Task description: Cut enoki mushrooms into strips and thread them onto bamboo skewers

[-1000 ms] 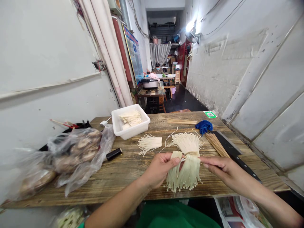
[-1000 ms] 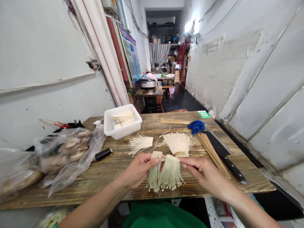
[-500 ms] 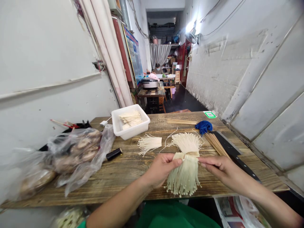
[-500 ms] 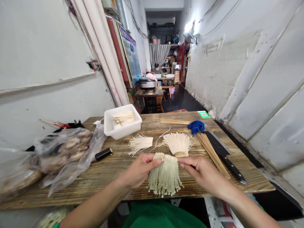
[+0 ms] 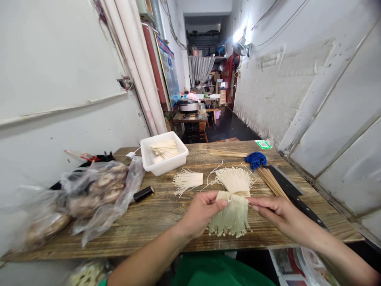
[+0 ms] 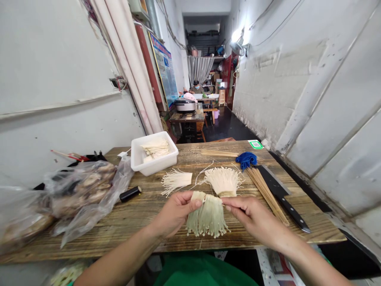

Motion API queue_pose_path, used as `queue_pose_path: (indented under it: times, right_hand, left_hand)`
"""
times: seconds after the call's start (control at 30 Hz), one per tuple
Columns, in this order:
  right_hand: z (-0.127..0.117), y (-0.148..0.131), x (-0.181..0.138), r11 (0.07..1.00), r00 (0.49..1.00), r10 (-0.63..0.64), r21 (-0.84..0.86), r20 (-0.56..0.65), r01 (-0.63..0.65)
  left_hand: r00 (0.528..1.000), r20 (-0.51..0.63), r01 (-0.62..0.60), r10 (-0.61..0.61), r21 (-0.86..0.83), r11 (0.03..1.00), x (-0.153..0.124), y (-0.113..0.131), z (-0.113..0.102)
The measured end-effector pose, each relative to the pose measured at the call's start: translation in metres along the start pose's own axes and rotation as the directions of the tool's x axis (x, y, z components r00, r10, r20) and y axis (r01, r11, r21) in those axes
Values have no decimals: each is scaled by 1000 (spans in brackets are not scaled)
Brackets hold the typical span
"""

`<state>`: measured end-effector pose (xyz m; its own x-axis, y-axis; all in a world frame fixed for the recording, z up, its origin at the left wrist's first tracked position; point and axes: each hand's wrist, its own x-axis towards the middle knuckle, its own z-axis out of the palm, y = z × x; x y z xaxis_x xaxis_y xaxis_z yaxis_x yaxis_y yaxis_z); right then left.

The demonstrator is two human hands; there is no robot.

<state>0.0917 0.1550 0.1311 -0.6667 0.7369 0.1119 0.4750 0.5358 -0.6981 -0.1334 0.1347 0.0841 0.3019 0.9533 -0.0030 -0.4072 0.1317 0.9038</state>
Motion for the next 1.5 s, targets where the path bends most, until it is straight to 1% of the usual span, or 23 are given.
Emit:
queue_pose_path:
  times: [0.2,0.3,0.47,0.63,0.9,1.3,1.5]
  right_hand:
    - [1,1,-2,999,1000,22,-25,-16,-22]
    - [0,3,-3,999,999,36,-21,-21,-36]
    - [-2,6,-4,998,998,61,0,19,-61]
    - [-1,3,-3,997,997,72,2,24,-72]
    - [1,4,-2,996,996,82,34,33,-83]
    - [1,4,-3,997,997,71,24,43,-72]
    - [1,4,-2,995,995,91,42,48,-93]
  left_hand:
    - [997,-74,-24,22,-27,999,0,-2,1]
    - [996,-91,-30,26,-48,998,-1,-1,1]
    - [997,-70,18,-23,-70,997,-1,0,1]
    - [998,-48,39,-42,-75,996,-1,-1,1]
    - [999,-22,41,-42,-42,998,-1,-3,-1]
    - [998,-41,41,-43,-61,997,-2,-2,1]
    - [997,21,69,-69,-26,997,0,-2,1]
